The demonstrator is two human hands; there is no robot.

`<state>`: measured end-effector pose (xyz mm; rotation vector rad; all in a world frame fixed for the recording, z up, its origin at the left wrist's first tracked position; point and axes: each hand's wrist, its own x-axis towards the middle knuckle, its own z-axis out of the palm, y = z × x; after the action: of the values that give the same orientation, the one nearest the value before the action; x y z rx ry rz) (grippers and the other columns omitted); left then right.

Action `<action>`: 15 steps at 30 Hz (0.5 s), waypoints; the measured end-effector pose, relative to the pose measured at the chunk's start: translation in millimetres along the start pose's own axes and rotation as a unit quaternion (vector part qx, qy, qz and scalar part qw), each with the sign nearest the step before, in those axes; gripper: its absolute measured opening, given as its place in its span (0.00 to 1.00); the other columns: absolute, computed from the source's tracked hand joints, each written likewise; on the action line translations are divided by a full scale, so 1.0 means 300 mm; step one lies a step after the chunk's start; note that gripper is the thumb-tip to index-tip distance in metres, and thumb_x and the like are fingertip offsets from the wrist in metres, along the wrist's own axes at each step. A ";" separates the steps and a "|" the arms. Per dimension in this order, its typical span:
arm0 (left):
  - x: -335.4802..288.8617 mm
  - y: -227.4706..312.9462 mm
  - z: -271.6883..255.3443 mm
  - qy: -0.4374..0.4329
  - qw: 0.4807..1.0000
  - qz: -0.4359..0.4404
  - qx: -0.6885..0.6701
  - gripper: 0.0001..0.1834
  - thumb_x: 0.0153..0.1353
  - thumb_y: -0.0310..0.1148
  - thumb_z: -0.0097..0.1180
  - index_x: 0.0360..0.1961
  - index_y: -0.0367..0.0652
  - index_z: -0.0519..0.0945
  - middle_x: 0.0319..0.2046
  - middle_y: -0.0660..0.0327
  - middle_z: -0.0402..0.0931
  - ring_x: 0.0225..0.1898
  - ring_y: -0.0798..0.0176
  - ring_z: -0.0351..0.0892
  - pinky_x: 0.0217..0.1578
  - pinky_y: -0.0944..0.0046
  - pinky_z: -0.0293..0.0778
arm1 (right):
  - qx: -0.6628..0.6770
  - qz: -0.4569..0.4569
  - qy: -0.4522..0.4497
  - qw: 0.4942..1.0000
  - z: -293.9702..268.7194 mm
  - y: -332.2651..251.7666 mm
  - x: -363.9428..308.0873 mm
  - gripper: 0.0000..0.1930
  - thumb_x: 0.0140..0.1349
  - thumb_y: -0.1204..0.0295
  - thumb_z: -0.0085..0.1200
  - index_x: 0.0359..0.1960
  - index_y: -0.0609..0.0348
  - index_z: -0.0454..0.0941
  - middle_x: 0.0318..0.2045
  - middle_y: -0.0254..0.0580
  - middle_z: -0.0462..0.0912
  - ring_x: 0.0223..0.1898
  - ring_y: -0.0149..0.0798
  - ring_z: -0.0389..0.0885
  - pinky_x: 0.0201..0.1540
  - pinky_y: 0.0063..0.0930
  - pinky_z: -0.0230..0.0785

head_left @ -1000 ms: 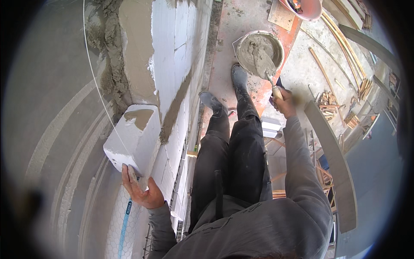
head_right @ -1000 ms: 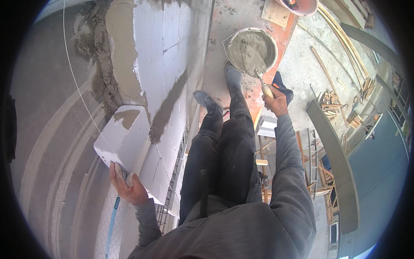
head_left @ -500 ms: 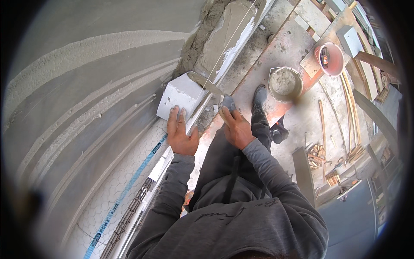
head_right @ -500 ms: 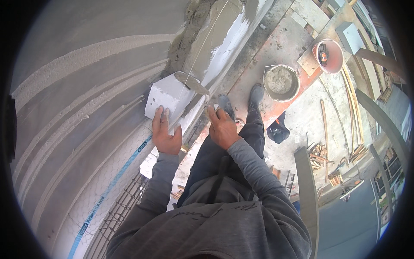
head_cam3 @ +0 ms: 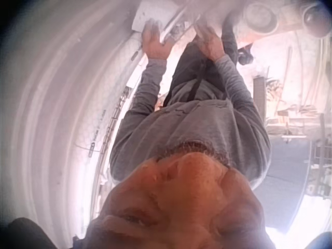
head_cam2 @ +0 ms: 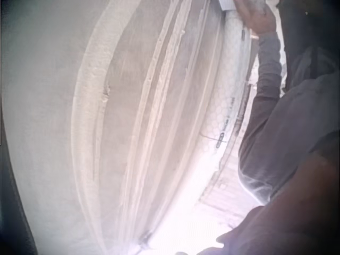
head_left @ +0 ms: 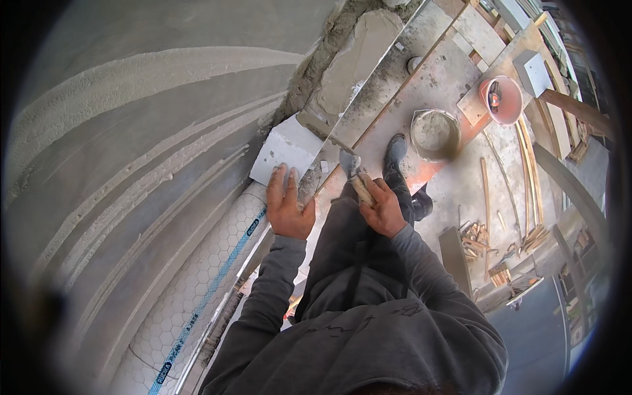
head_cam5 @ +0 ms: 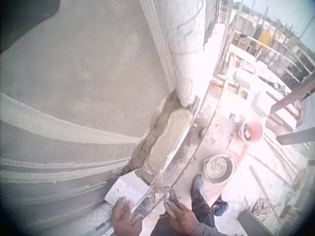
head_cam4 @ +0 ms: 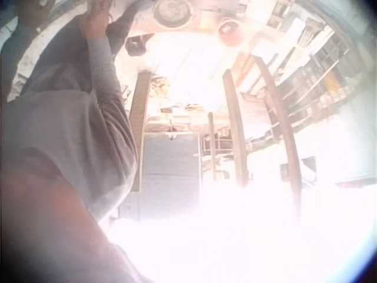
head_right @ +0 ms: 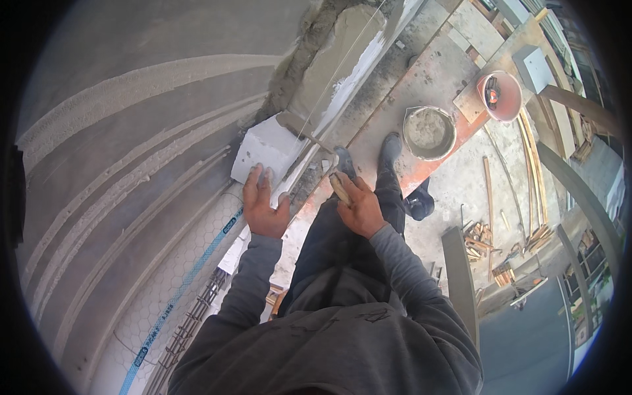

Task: The person installs white insulation blocks onto a curved wall surface. They apply mortar with a trowel, position the blocks, tap them into place with a hammer, and measure the wall with a tape measure.

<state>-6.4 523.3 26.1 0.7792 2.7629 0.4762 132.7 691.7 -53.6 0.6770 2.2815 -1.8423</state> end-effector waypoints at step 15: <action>0.005 0.001 0.005 -0.008 0.999 0.037 0.020 0.37 0.43 0.28 0.64 0.59 0.32 0.73 0.61 0.40 0.66 0.62 0.35 0.66 0.61 0.44 0.64 | 0.166 -0.064 -0.138 0.974 -0.054 0.041 0.112 0.30 0.54 0.82 0.54 0.63 0.60 0.69 0.39 0.43 0.71 0.39 0.38 0.71 0.44 0.26 0.66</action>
<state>-7.0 524.5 24.7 0.8926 2.7451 0.4285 110.9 717.9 -73.2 0.2892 1.9025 -2.2448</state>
